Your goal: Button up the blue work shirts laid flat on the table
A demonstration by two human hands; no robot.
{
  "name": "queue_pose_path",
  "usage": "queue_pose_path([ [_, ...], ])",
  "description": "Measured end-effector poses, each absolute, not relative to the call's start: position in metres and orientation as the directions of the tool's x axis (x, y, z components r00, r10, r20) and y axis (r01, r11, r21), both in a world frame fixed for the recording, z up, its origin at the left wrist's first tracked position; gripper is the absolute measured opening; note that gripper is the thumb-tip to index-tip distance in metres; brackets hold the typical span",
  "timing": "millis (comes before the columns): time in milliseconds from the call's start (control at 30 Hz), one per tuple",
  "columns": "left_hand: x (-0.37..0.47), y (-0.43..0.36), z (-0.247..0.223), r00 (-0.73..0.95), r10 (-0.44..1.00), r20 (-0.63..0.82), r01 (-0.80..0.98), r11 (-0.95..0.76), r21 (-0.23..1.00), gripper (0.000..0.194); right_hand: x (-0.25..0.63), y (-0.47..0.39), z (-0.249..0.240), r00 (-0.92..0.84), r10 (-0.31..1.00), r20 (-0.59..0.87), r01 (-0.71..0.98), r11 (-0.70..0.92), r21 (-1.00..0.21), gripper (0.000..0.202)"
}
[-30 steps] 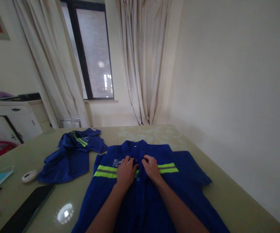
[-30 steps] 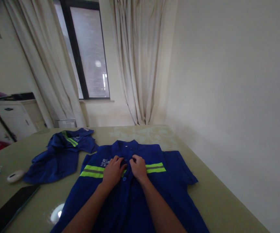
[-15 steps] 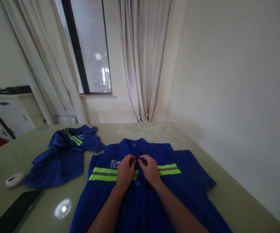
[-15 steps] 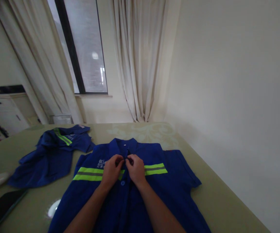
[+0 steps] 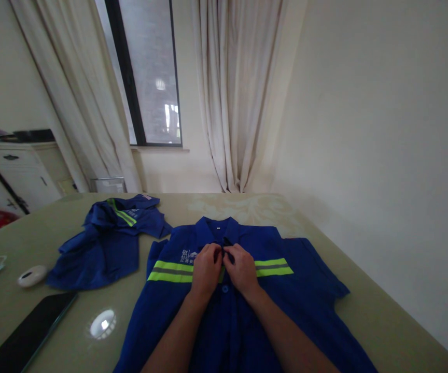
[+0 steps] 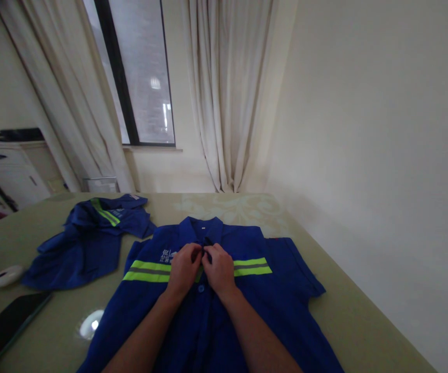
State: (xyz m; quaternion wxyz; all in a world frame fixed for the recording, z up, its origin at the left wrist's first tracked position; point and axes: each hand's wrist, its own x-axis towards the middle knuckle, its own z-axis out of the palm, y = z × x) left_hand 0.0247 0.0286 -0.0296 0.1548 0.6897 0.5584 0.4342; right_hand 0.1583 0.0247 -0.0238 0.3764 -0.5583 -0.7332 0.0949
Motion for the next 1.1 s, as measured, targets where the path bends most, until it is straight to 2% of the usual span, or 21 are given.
queue_pose_path([
  [233, 0.023, 0.032, -0.032, 0.013, 0.910, 0.415, 0.502, -0.365, 0.784, 0.014, 0.159, 0.024, -0.020, -0.073, 0.877, 0.475, 0.661, 0.399, -0.636, 0.028],
  [433, 0.020, 0.037, -0.031, 0.000, 0.936, 0.351, 0.390, -0.323, 0.862, 0.020, 0.159, 0.022, -0.020, -0.048, 0.901, 0.431, 0.661, 0.352, -0.663, 0.021],
  [667, 0.019, 0.044, -0.038, -0.008, 0.947, 0.320, 0.379, -0.294, 0.878, 0.012, 0.158, 0.022, -0.019, 0.012, 0.912, 0.410, 0.707, 0.282, -0.648, 0.016],
  [933, 0.026, 0.042, -0.039, -0.025, 0.944, 0.328, 0.461, -0.280, 0.842, 0.007, 0.161, 0.028, -0.024, 0.028, 0.905, 0.425, 0.667, 0.300, -0.682, 0.011],
  [1100, 0.028, 0.039, -0.036, 0.024, 0.935, 0.355, 0.480, -0.322, 0.816, 0.003, 0.165, 0.034, -0.028, 0.071, 0.900, 0.430, 0.591, 0.309, -0.745, 0.011],
])
